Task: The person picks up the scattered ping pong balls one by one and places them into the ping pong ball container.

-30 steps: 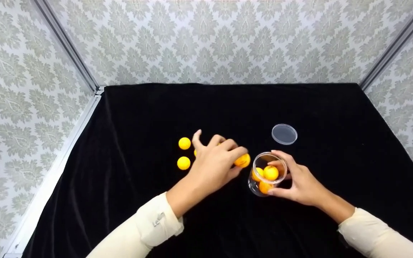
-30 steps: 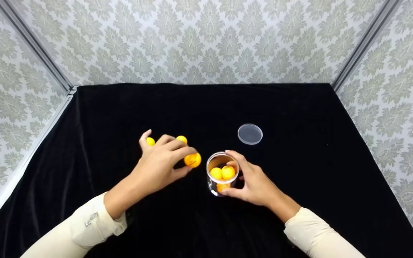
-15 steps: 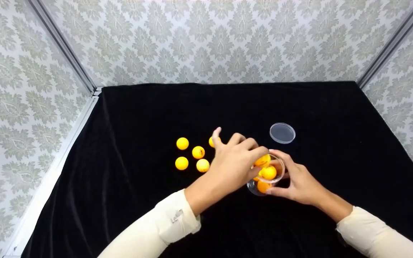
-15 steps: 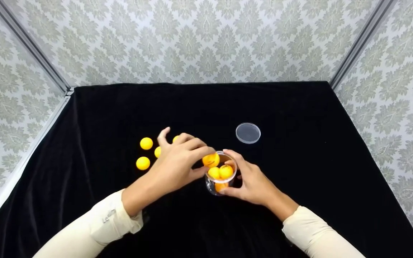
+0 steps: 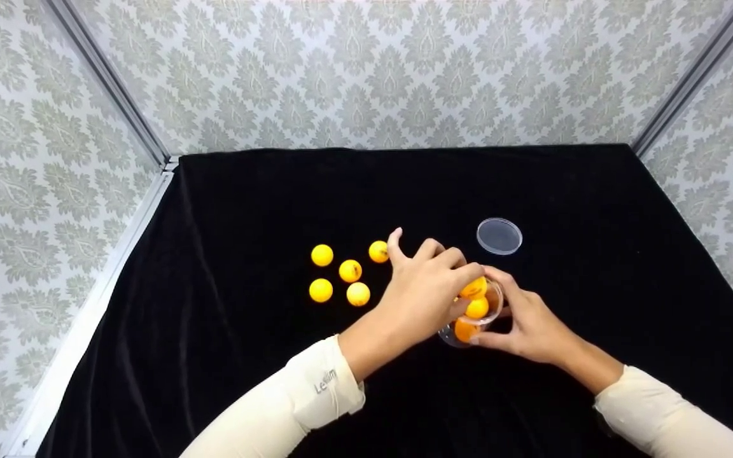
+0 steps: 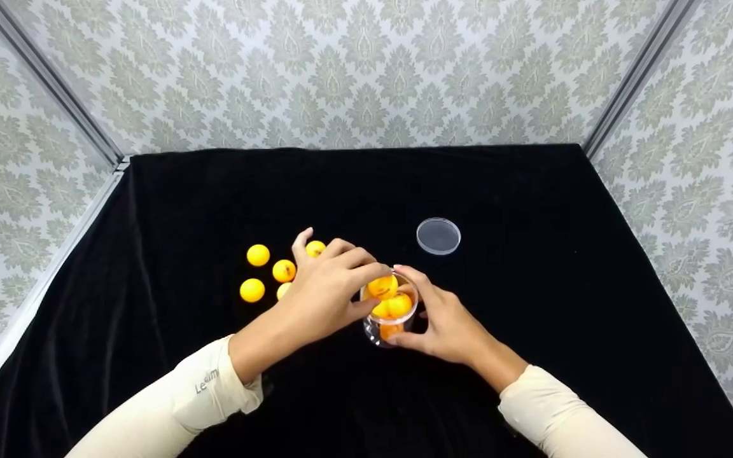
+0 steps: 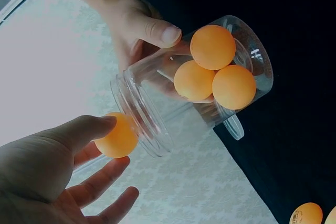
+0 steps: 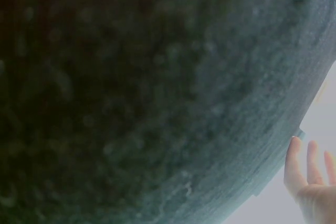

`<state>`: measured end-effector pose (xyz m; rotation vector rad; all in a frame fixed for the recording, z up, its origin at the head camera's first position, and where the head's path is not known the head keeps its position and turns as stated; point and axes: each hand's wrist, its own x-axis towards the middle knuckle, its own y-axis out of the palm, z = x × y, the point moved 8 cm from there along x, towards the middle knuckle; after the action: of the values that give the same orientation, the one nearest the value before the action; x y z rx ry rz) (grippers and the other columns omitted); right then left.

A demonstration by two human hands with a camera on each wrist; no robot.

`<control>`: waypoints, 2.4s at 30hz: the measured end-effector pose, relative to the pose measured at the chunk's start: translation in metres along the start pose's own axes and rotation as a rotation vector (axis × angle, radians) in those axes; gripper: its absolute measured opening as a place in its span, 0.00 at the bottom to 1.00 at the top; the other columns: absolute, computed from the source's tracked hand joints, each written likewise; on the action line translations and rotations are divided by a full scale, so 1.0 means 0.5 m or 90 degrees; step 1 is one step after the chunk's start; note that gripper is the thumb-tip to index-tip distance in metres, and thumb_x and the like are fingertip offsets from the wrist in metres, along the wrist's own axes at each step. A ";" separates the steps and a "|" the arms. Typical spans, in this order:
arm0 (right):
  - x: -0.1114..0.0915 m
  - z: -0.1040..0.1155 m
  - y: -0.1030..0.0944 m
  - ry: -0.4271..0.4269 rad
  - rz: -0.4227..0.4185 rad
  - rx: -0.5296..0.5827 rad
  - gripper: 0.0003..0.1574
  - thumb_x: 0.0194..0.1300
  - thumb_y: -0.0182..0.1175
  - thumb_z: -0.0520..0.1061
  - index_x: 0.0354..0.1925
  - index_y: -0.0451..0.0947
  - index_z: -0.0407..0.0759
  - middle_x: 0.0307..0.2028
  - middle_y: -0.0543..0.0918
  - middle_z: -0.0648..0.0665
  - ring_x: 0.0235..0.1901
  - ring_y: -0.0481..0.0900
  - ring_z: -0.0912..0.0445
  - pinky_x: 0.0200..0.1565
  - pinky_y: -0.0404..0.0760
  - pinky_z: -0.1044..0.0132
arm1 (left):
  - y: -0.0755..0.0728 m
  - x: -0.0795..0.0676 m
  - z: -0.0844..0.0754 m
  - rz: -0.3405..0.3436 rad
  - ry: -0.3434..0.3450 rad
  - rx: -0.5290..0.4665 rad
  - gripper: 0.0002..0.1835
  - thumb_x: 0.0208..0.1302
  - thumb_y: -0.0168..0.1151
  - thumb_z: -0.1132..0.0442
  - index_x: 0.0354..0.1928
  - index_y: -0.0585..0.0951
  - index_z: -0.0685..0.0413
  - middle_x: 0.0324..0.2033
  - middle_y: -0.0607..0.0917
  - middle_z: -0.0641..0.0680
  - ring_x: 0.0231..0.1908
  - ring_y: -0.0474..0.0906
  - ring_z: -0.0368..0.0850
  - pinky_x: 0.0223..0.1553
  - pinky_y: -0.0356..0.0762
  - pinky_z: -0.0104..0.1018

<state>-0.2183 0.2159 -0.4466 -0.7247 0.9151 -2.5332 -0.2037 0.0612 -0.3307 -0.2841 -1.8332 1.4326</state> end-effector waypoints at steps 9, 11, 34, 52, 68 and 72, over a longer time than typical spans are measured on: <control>0.000 0.002 -0.001 -0.006 -0.004 -0.001 0.64 0.51 0.80 0.55 0.77 0.55 0.53 0.54 0.83 0.48 0.44 0.88 0.57 0.44 0.87 0.64 | 0.007 -0.002 0.003 0.004 -0.004 0.004 0.20 0.56 0.75 0.48 0.52 0.83 0.31 0.41 0.84 0.40 0.51 0.76 0.44 0.64 0.53 0.80; 0.000 0.003 -0.001 -0.009 -0.003 -0.002 0.65 0.51 0.80 0.55 0.77 0.55 0.53 0.54 0.83 0.48 0.44 0.87 0.57 0.44 0.87 0.63 | 0.010 -0.003 0.004 0.009 -0.005 0.006 0.21 0.57 0.75 0.47 0.54 0.83 0.30 0.41 0.84 0.40 0.51 0.76 0.44 0.64 0.53 0.80; 0.001 0.008 -0.005 -0.035 -0.012 -0.021 0.65 0.51 0.81 0.53 0.77 0.55 0.49 0.55 0.84 0.48 0.44 0.87 0.56 0.42 0.88 0.62 | 0.017 -0.006 0.010 0.006 -0.021 0.019 0.16 0.57 0.75 0.48 0.48 0.84 0.33 0.42 0.85 0.40 0.51 0.77 0.44 0.63 0.54 0.80; 0.002 0.000 -0.003 -0.024 -0.003 -0.028 0.65 0.51 0.81 0.55 0.77 0.55 0.45 0.57 0.84 0.45 0.52 0.85 0.55 0.45 0.87 0.66 | 0.001 -0.019 0.052 -0.010 -0.052 -0.009 0.12 0.64 0.68 0.49 0.50 0.86 0.33 0.45 0.86 0.40 0.50 0.78 0.45 0.63 0.53 0.79; 0.000 0.006 -0.006 -0.047 -0.036 -0.013 0.68 0.44 0.84 0.51 0.76 0.58 0.44 0.56 0.86 0.47 0.52 0.86 0.52 0.45 0.87 0.63 | 0.004 -0.058 0.188 -0.007 -0.124 0.017 0.13 0.61 0.70 0.52 0.48 0.87 0.36 0.45 0.88 0.43 0.50 0.79 0.50 0.62 0.51 0.82; 0.000 0.004 -0.004 -0.048 -0.036 -0.014 0.68 0.44 0.84 0.51 0.76 0.58 0.44 0.56 0.86 0.47 0.52 0.86 0.52 0.46 0.87 0.63 | 0.023 -0.084 0.216 0.018 -0.138 0.033 0.14 0.58 0.72 0.51 0.48 0.87 0.36 0.46 0.87 0.44 0.50 0.78 0.51 0.61 0.51 0.82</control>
<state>-0.2175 0.2163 -0.4438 -0.8575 0.9109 -2.5295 -0.2527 -0.0385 -0.3661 -0.1338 -1.9672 1.5787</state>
